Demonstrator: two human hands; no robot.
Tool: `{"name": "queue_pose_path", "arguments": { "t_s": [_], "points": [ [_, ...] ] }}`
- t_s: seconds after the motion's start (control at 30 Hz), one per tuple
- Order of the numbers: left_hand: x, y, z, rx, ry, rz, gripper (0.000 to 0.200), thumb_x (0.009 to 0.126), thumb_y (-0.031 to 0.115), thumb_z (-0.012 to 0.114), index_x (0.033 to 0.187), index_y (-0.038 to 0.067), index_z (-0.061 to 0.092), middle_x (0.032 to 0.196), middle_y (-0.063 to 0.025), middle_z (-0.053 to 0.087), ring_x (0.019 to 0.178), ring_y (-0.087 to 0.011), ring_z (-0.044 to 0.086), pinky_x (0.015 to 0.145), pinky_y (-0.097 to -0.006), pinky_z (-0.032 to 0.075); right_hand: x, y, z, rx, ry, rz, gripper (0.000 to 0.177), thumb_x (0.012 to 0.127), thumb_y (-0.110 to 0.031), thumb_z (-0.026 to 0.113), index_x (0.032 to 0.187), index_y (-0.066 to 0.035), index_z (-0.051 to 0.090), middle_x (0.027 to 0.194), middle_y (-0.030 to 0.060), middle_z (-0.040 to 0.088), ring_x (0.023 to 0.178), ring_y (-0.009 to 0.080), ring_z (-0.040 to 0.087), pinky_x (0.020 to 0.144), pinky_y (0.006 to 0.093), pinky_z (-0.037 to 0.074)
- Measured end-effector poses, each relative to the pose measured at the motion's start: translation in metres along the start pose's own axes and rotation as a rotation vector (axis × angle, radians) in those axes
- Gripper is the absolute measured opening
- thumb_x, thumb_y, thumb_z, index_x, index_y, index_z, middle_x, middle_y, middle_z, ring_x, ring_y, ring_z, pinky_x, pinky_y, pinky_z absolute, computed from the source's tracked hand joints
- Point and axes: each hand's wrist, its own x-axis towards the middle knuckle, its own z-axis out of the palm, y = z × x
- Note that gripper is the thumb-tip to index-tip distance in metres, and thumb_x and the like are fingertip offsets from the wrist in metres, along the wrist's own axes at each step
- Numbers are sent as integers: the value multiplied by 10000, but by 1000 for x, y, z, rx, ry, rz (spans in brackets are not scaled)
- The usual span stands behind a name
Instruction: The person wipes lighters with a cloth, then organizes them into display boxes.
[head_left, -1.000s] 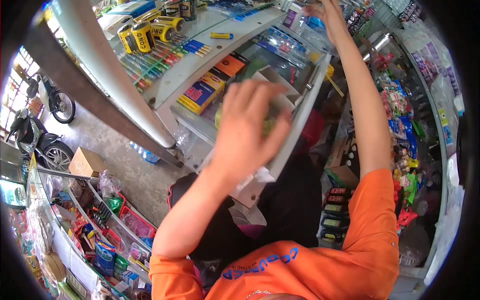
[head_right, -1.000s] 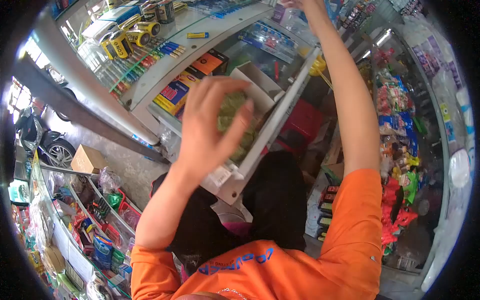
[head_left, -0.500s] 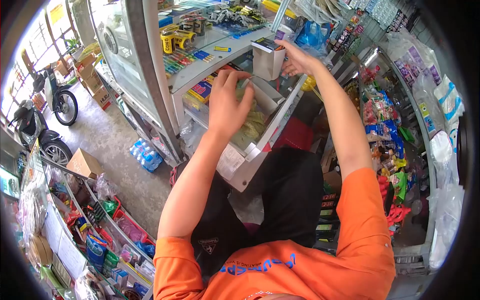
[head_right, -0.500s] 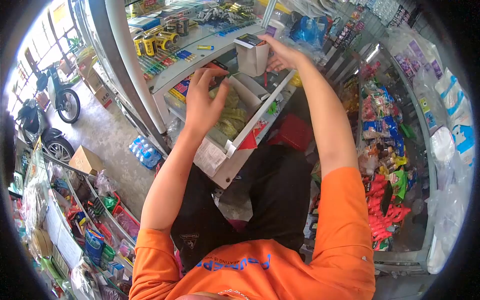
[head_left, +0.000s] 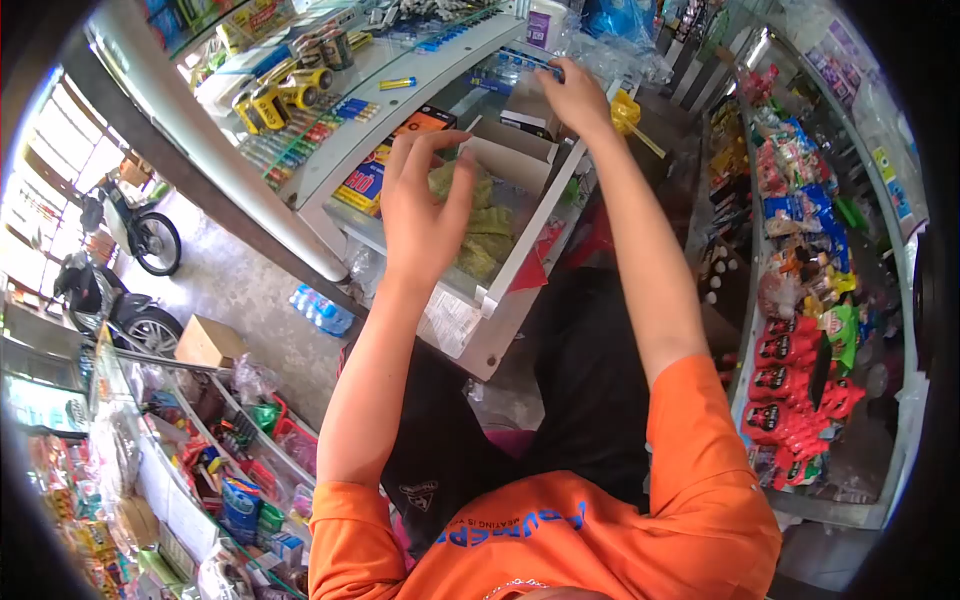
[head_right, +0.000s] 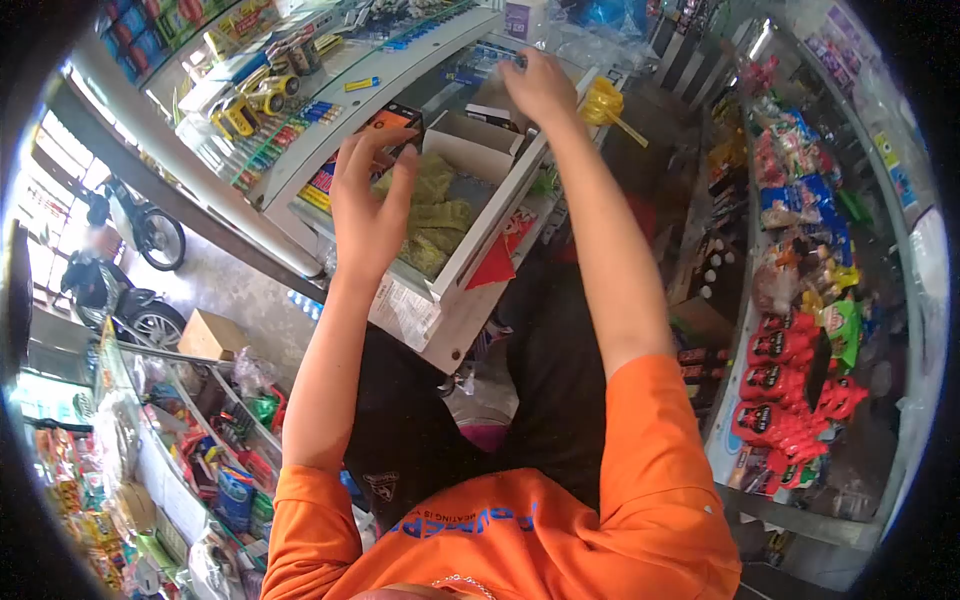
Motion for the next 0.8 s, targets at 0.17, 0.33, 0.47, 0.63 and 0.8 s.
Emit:
{"name": "queue_pose_path", "arguments": {
  "t_s": [0.17,0.33,0.47,0.63,0.8],
  "points": [
    [-3,6,-12,37,-32,-4,197,977,116,702,1151,28,734,1084,-111,675,905,-215,622,849,-347,509,-24,-1,-5,-32,60,-195,443,976,-433,621,1277,-130,740,1185,207,750,1145,417,694,999,534,534],
    [-3,17,-20,52,-68,-3,208,965,111,708,1155,31,735,1036,-110,650,889,-227,604,838,-356,506,-15,14,-2,150,212,-65,405,985,-432,575,1194,-148,776,1196,179,769,1157,403,706,1044,597,450],
    [-2,28,-24,60,-147,2,212,954,109,716,1150,29,731,1021,-112,647,874,-231,601,833,-353,506,11,33,4,646,630,-18,249,1015,-116,586,1235,-70,693,1092,118,752,957,229,712,827,365,570],
    [6,29,-25,8,-293,47,198,940,103,722,1124,32,719,1011,-116,665,833,-249,618,792,-362,519,36,74,25,1159,723,146,266,1007,-79,566,1247,-63,681,1046,54,745,968,159,702,766,321,554],
    [17,17,-17,-60,-425,43,211,964,108,710,1150,8,716,1031,-110,685,882,-221,655,829,-348,524,-8,3,-22,-266,91,89,422,1016,-456,572,1193,-115,746,1141,180,783,1138,351,726,1010,575,468]
  ]
}}
